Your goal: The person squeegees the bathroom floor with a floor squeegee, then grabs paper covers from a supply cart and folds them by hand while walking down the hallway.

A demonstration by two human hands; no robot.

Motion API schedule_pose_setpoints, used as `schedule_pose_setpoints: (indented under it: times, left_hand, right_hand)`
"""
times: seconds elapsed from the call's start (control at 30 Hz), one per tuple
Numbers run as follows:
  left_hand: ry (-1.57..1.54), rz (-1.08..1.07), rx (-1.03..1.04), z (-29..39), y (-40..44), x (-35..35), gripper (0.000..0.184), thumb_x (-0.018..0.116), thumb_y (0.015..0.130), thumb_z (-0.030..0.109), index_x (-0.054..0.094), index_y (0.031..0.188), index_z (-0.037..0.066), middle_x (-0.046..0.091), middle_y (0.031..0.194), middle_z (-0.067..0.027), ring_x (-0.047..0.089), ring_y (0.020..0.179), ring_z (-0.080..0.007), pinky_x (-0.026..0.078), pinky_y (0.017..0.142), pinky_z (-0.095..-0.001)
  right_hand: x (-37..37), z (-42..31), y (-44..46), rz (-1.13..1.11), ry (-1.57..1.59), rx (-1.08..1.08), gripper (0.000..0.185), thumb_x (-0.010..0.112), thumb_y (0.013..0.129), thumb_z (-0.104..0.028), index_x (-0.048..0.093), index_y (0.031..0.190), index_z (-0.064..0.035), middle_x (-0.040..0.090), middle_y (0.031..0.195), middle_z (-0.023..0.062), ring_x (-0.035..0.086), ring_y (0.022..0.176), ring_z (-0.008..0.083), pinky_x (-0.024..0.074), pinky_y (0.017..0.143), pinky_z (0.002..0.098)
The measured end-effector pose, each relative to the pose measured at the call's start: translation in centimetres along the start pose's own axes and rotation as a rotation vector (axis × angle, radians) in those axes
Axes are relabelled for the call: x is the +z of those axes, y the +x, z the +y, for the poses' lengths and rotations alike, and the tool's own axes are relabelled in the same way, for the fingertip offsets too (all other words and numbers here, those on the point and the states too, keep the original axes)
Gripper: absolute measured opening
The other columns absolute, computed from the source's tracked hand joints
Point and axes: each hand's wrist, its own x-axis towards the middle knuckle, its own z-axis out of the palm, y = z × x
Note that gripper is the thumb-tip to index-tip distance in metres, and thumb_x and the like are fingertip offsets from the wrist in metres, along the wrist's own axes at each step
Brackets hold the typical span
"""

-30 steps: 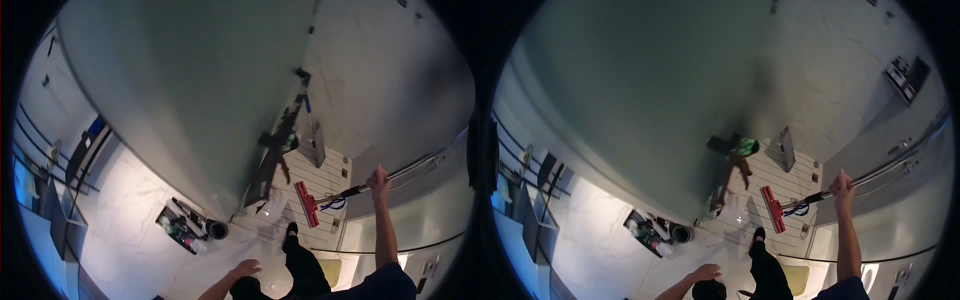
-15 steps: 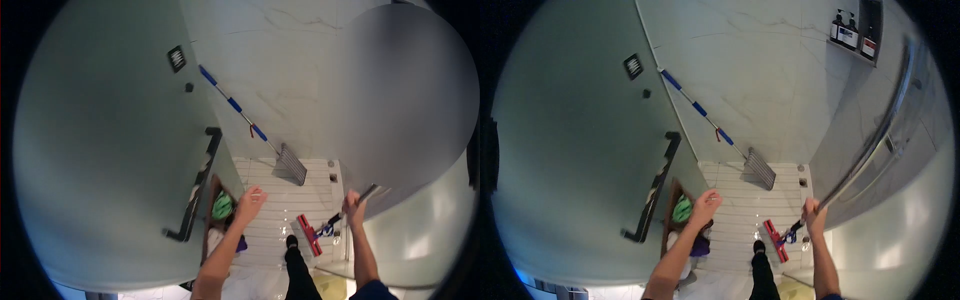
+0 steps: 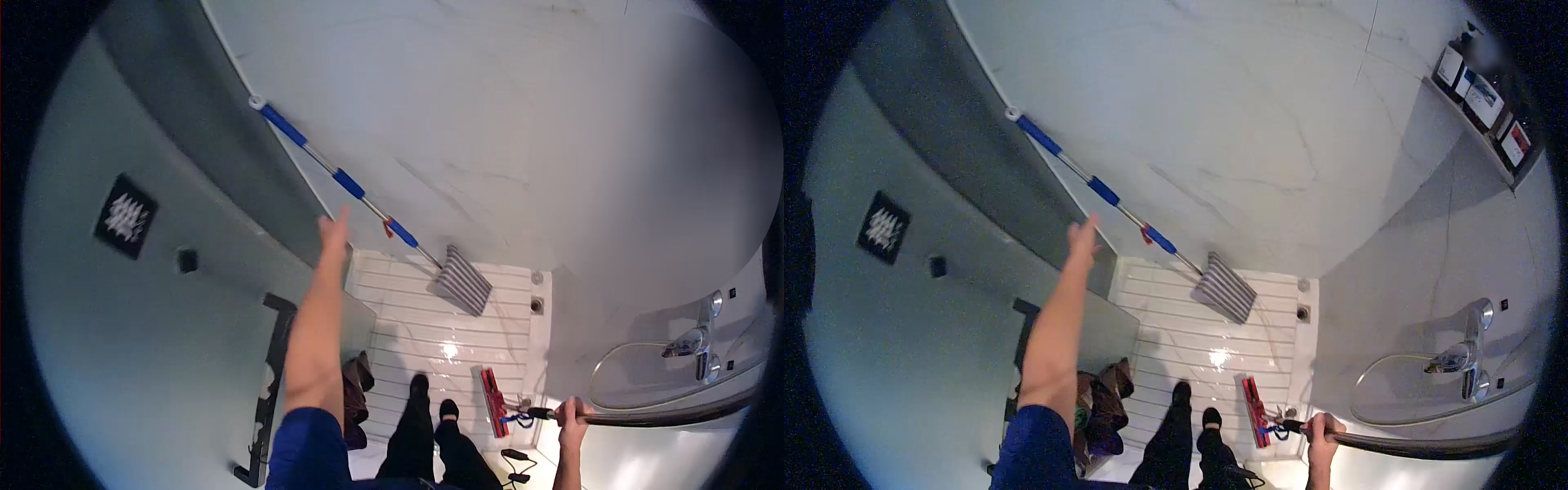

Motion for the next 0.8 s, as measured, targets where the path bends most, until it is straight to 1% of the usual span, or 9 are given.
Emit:
schedule_pose_setpoints:
  times: [0.07, 0.13, 0.2, 0.27, 0.37, 0.47, 0.57, 0.6, 0.8]
  left_hand:
    - [-0.049, 0.004, 0.051, -1.7, 7.6, 1.2, 0.098, 0.077, 0.073, 0.038, 0.021, 0.140, -0.006, 0.039, 0.137, -0.0233, 0.042, 0.124, -0.0326, 0.035, 0.103, -0.0396]
    - [-0.293, -0.091, 0.009, 0.4, 10.2, 2.8, 0.105, 0.080, 0.069, 0.033, 0.014, 0.141, -0.005, 0.033, 0.140, -0.0247, 0.038, 0.126, -0.0346, 0.034, 0.104, -0.0446]
    - [-0.313, 0.016, 0.110, -1.6, 17.1, 5.0, 0.106, 0.081, 0.068, 0.027, 0.011, 0.141, -0.005, 0.038, 0.136, -0.0220, 0.048, 0.117, -0.0320, 0.044, 0.093, -0.0441]
    - [-0.278, -0.002, -0.095, -1.7, 19.9, 6.3, 0.093, 0.080, 0.070, 0.024, 0.022, 0.136, -0.005, 0.045, 0.129, -0.0188, 0.053, 0.109, -0.0293, 0.047, 0.086, -0.0406]
    - [-0.328, -0.033, -0.087, -0.7, 20.1, 8.5, 0.058, 0.076, 0.073, 0.020, 0.044, 0.117, -0.001, 0.056, 0.107, -0.0136, 0.059, 0.094, -0.0240, 0.048, 0.076, -0.0347]
    - [-0.474, -0.230, 0.028, -0.6, 14.3, 9.2, 0.023, 0.071, 0.078, 0.017, 0.054, 0.087, 0.004, 0.057, 0.076, -0.0073, 0.058, 0.074, -0.0185, 0.046, 0.067, -0.0297]
    - [-0.548, -0.395, 0.203, 1.5, 2.8, 8.5, 0.021, 0.066, 0.081, 0.015, 0.053, 0.067, 0.008, 0.052, 0.056, -0.0039, 0.052, 0.056, -0.0149, 0.042, 0.058, -0.0279]
    - [-0.611, -0.376, 0.121, 2.4, -1.8, 8.0, 0.023, 0.065, 0.083, 0.015, 0.051, 0.066, 0.008, 0.053, 0.058, -0.0038, 0.049, 0.053, -0.0140, 0.040, 0.056, -0.0278]
    - [-0.685, -0.441, 0.262, 4.2, -22.8, 0.4, 0.024, 0.064, 0.085, 0.007, 0.047, 0.068, 0.007, 0.050, 0.058, -0.0019, 0.046, 0.054, -0.0094, 0.037, 0.055, -0.0254]
  right_hand:
    - [-0.4, -0.8, 0.9, 0.038, -0.019, 0.024, 0.040, 0.058, 0.091, -0.022, 0.049, 0.057, -0.0010, 0.047, 0.051, 0.0028, 0.038, 0.042, 0.0087, 0.0275, 0.040, 0.0250]
    - [-0.3, -1.5, 1.4, 0.076, 0.012, 0.031, 0.037, 0.057, 0.091, -0.021, 0.049, 0.060, -0.0009, 0.047, 0.051, 0.0044, 0.036, 0.042, 0.0083, 0.0275, 0.040, 0.0245]
    - [0.0, -2.5, 1.8, 0.083, 0.046, 0.013, 0.036, 0.056, 0.092, -0.019, 0.047, 0.062, -0.0013, 0.050, 0.054, 0.0076, 0.036, 0.042, 0.0080, 0.0283, 0.040, 0.0236]
    - [0.6, -3.4, 2.0, 0.091, 0.000, 0.003, 0.036, 0.056, 0.092, -0.019, 0.047, 0.062, -0.0010, 0.051, 0.054, 0.0083, 0.037, 0.043, 0.0079, 0.0285, 0.040, 0.0236]
    - [1.9, -3.4, 2.5, 0.150, -0.058, -0.037, 0.037, 0.056, 0.093, -0.019, 0.049, 0.062, -0.0003, 0.050, 0.054, 0.0069, 0.038, 0.043, 0.0076, 0.0279, 0.039, 0.0230]
    - [2.7, -4.2, 2.7, 0.131, -0.075, -0.019, 0.038, 0.055, 0.094, -0.019, 0.047, 0.061, -0.0010, 0.048, 0.054, 0.0042, 0.038, 0.045, 0.0079, 0.0297, 0.042, 0.0234]
    - [2.5, -3.2, 2.6, 0.165, 0.074, -0.097, 0.039, 0.055, 0.094, -0.020, 0.044, 0.061, -0.0022, 0.045, 0.055, 0.0031, 0.038, 0.046, 0.0083, 0.0303, 0.043, 0.0236]
    - [2.5, -3.6, 2.4, 0.207, 0.054, -0.069, 0.039, 0.055, 0.094, -0.020, 0.042, 0.061, -0.0032, 0.043, 0.055, 0.0021, 0.039, 0.047, 0.0089, 0.0309, 0.044, 0.0239]
    - [0.8, -5.4, -0.6, 0.253, 0.121, -0.096, 0.039, 0.055, 0.094, -0.024, 0.048, 0.061, -0.0054, 0.043, 0.053, -0.0007, 0.035, 0.044, 0.0065, 0.0294, 0.042, 0.0224]
